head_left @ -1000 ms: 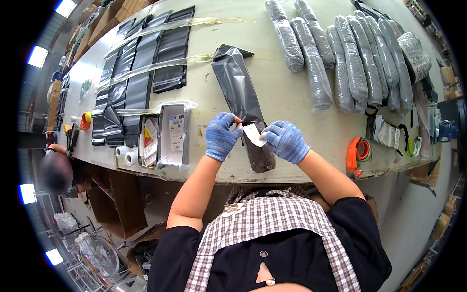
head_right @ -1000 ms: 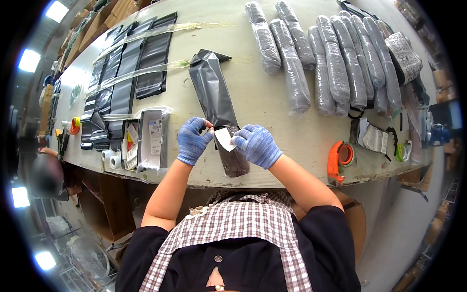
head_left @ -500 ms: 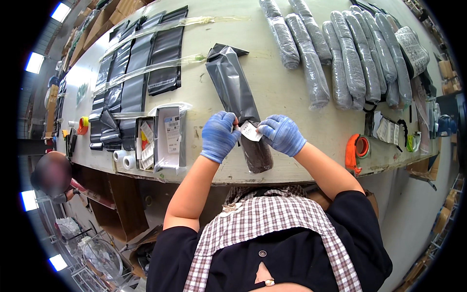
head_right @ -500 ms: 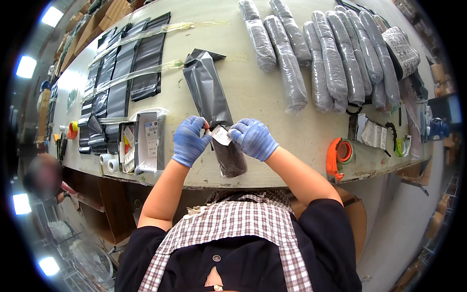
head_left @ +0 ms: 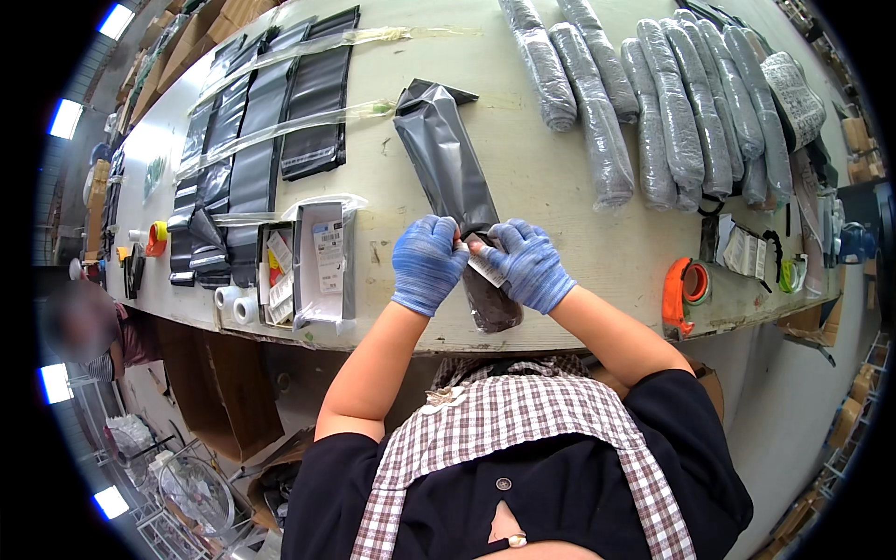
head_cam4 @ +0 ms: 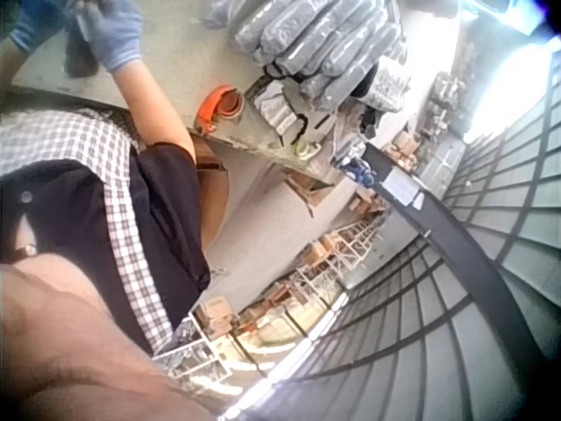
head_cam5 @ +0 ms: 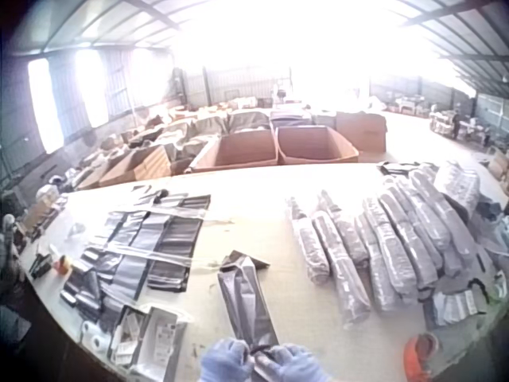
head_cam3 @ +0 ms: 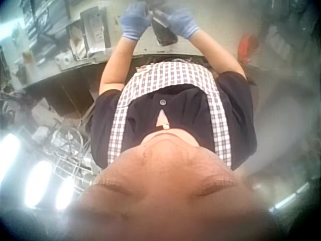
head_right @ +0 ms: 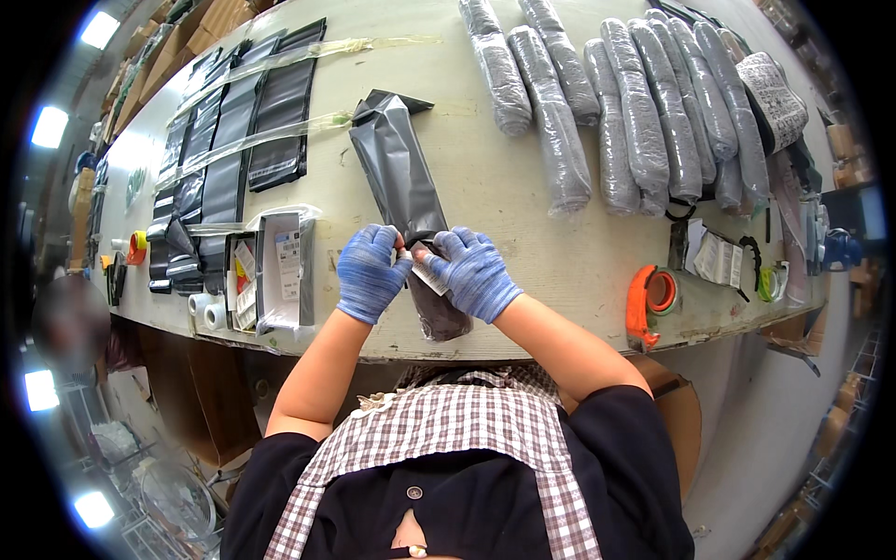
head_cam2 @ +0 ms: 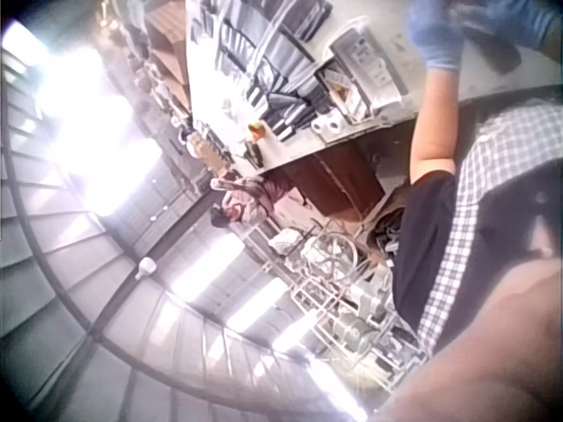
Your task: The person places items into plastic sleeves, applies labels, and uses a tape dispenser to seal the packages at a workstation.
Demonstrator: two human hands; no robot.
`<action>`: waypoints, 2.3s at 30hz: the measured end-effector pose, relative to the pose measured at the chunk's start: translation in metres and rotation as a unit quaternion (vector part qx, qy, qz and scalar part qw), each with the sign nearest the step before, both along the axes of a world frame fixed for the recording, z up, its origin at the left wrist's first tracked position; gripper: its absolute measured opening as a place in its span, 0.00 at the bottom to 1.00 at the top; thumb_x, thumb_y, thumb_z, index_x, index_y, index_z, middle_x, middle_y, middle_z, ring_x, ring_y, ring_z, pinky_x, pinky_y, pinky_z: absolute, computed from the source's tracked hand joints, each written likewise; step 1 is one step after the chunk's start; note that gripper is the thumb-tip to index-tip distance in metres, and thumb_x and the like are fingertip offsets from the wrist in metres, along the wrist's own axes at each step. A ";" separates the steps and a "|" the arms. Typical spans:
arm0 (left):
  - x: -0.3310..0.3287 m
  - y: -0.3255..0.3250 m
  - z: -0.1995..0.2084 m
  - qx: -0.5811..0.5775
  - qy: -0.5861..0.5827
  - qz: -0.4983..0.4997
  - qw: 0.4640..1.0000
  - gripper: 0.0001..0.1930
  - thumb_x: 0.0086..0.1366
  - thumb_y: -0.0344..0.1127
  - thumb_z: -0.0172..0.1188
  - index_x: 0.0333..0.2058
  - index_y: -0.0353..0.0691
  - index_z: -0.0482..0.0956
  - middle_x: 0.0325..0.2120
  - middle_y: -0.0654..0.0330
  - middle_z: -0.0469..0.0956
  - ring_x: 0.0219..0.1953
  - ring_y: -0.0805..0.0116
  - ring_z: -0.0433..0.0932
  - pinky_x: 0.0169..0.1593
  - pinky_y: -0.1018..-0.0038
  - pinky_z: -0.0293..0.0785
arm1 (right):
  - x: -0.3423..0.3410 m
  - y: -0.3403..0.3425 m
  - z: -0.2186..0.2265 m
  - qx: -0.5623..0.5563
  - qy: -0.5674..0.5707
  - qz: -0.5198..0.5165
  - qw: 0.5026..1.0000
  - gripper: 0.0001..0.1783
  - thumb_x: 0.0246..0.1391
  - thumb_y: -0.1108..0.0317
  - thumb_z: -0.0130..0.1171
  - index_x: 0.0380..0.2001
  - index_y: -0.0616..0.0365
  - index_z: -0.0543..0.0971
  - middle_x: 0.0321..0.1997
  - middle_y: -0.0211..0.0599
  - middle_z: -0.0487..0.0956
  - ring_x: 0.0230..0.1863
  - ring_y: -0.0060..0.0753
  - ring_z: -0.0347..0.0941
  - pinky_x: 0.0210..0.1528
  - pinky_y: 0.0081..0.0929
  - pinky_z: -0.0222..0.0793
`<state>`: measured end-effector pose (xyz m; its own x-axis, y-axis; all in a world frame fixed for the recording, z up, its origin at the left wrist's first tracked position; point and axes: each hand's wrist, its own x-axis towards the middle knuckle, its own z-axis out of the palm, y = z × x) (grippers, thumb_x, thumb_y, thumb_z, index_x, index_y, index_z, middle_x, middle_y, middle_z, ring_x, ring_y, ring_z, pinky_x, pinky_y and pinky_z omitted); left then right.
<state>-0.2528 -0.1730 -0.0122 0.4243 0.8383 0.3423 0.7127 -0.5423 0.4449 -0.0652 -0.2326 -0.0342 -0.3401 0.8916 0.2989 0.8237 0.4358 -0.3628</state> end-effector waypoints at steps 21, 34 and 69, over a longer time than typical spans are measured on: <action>-0.018 -0.058 -0.089 -0.257 -0.153 0.167 0.940 0.17 0.69 0.43 0.55 0.49 0.37 0.73 0.36 0.44 0.82 0.40 0.46 0.81 0.43 0.59 0.76 | -0.039 0.022 -0.018 -0.151 -0.009 -0.156 0.976 0.45 0.52 0.33 0.54 0.62 0.57 0.70 0.74 0.66 0.46 0.74 0.73 0.38 0.72 0.62 0.34; -0.007 -0.060 -0.066 -0.244 -0.081 0.022 0.966 0.06 0.65 0.33 0.59 0.37 0.38 0.76 0.28 0.45 0.79 0.31 0.43 0.78 0.36 0.58 0.75 | -0.024 -0.050 -0.035 -0.162 0.200 -0.193 0.947 0.53 0.39 0.59 0.70 0.67 0.61 0.57 0.61 0.63 0.62 0.60 0.64 0.63 0.63 0.47 0.63; -0.119 -0.121 -0.058 -0.481 -0.142 0.146 0.853 0.15 0.64 0.35 0.63 0.45 0.32 0.76 0.35 0.46 0.83 0.38 0.59 0.82 0.45 0.66 0.75 | -0.102 -0.063 -0.064 -0.115 0.248 -0.188 0.943 0.11 0.44 0.70 0.66 0.29 0.52 0.73 0.23 0.43 0.77 0.27 0.54 0.76 0.29 0.41 0.72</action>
